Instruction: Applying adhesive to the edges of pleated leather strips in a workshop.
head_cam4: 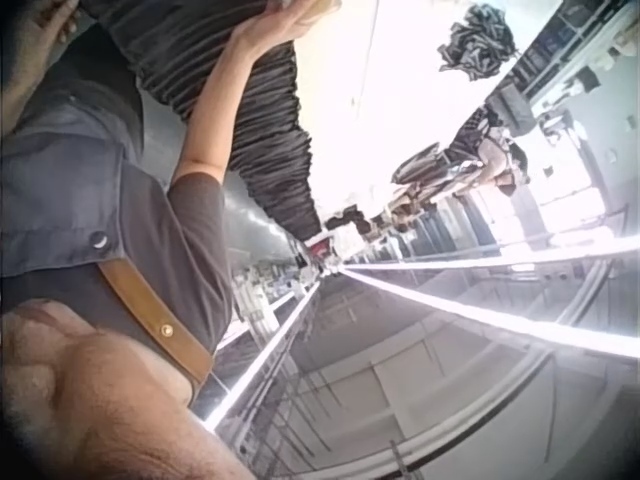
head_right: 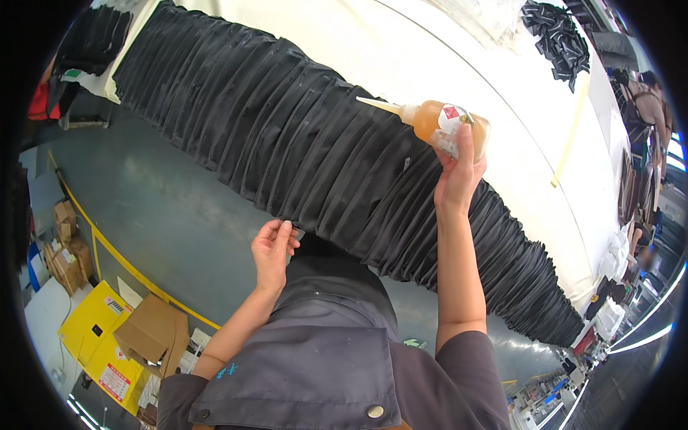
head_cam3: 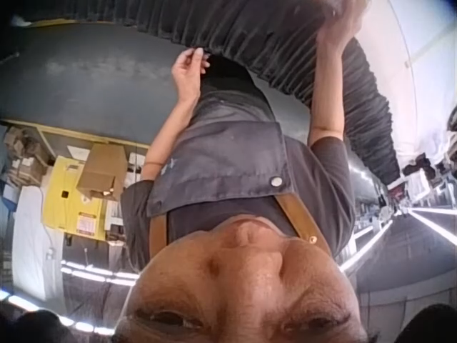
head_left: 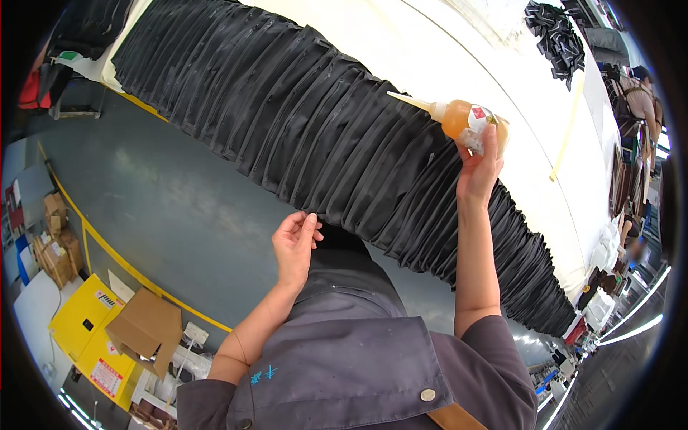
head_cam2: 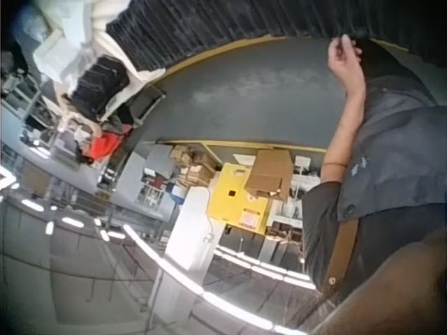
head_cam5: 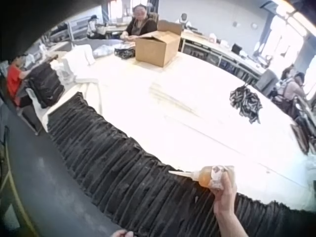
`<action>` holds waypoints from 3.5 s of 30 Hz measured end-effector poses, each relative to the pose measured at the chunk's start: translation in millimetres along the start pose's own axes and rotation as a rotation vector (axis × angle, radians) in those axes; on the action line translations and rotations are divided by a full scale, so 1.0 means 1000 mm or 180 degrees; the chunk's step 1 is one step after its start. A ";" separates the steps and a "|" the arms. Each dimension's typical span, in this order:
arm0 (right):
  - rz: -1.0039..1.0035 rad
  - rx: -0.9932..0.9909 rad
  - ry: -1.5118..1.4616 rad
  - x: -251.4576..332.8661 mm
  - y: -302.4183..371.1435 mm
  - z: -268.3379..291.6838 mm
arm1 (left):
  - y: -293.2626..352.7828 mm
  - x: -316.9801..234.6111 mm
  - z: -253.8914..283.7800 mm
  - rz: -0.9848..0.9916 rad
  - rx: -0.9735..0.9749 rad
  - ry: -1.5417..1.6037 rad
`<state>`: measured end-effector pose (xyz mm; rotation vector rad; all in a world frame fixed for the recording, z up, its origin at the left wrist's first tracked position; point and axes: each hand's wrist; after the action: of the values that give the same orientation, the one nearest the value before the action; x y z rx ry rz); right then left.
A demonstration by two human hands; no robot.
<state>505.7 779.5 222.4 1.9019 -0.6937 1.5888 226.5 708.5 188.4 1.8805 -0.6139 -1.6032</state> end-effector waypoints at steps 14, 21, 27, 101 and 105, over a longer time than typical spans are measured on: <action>0.0077 0.0007 0.0121 -0.008 -0.014 -0.010 | -0.004 0.002 0.005 -0.0028 -0.0026 -0.0059; 0.0057 0.0143 0.0123 -0.010 -0.012 -0.011 | -0.002 -0.001 0.004 -0.0025 -0.0003 -0.0140; -0.0004 0.0194 0.0185 -0.010 -0.005 -0.011 | -0.001 -0.002 0.002 0.0042 -0.0026 -0.0039; 0.0281 -0.0151 0.0288 -0.001 -0.007 0.022 | 0.014 -0.005 -0.013 0.0026 0.0186 -0.0665; 0.0253 -0.0088 0.0285 -0.003 -0.006 0.022 | 0.014 -0.006 -0.015 0.0029 0.0126 -0.0628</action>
<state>524.6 767.9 216.1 1.7918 -0.7574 1.6936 241.0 704.4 204.1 1.7571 -0.7410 -1.7965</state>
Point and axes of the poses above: each hand's wrist, its own y-axis away from the middle knuckle, its own z-axis out of the back of the hand, x = y × z, and after that the axes turned 6 degrees about z, right-handed
